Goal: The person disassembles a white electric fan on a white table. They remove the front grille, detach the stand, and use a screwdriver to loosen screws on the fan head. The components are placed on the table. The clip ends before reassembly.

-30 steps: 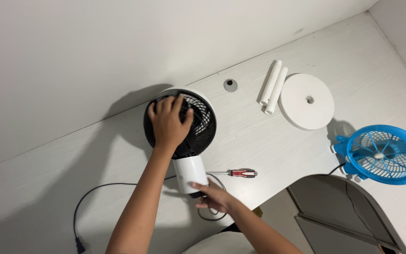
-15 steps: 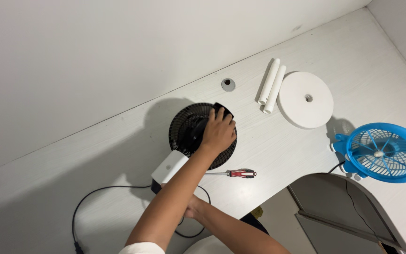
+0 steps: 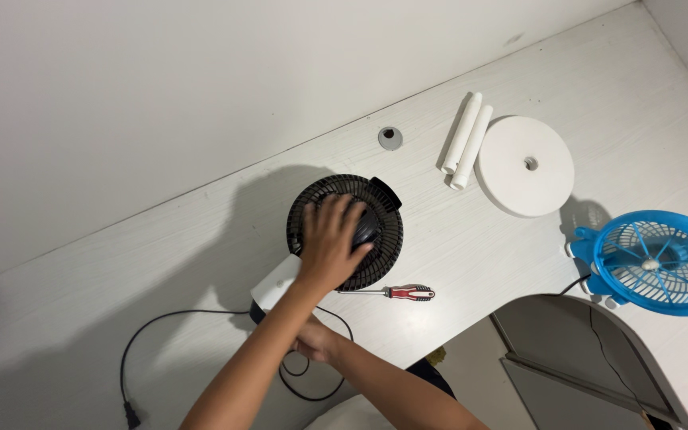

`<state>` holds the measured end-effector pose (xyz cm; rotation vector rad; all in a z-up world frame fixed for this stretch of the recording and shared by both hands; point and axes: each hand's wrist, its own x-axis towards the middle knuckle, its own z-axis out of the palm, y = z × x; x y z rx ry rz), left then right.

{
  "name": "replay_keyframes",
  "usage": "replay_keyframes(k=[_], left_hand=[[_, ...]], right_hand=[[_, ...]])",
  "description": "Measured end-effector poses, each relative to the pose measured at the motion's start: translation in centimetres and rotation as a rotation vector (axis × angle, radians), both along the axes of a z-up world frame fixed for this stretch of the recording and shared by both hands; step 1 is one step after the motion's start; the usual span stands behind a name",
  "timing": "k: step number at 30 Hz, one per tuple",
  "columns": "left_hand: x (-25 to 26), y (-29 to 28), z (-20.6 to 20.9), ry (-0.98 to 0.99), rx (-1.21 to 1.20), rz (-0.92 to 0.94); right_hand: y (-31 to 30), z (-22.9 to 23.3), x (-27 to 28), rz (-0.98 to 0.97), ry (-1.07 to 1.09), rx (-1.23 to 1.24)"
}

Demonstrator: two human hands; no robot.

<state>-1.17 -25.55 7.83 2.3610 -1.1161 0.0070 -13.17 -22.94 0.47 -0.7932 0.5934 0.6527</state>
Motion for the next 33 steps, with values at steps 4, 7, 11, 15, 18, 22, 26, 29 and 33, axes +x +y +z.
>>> replay_keyframes(k=[4,7,11,15,18,22,26,29,33], left_hand=[[-1.2,6.7,-0.7,0.093,0.001,0.184],[-2.9,10.1,-1.6,0.273,0.179,0.274],[-4.2,11.0,-3.0,0.315,0.143,0.226],[-3.8,10.0,-3.4,0.263,0.181,0.246],[-3.9,9.5,-3.2,0.232,0.186,0.268],[-4.5,8.4,-3.2,0.275,0.228,0.296],[-5.2,7.9,-3.4,0.243,0.232,0.310],[-5.5,7.5,-3.6,0.243,0.213,0.311],[-5.7,7.0,-3.3,0.271,0.212,0.326]], right_hand=[[-3.1,-2.7,-1.4,0.214,-0.258,-0.253],[-8.1,-4.9,-3.8,0.367,-0.386,-0.676],[-14.9,-5.7,-7.3,0.272,-0.583,-1.604],[-20.1,-3.7,-9.2,0.491,-0.399,-1.925],[-21.7,-2.7,-10.3,0.557,-0.225,-1.769],[-22.1,-2.2,-11.7,0.489,-0.176,-1.587],[-22.3,1.3,-11.9,0.478,-0.183,-1.315],[-22.0,5.9,-11.8,0.339,-0.190,-1.272],[-21.4,11.9,-10.9,0.028,-0.297,-1.313]])
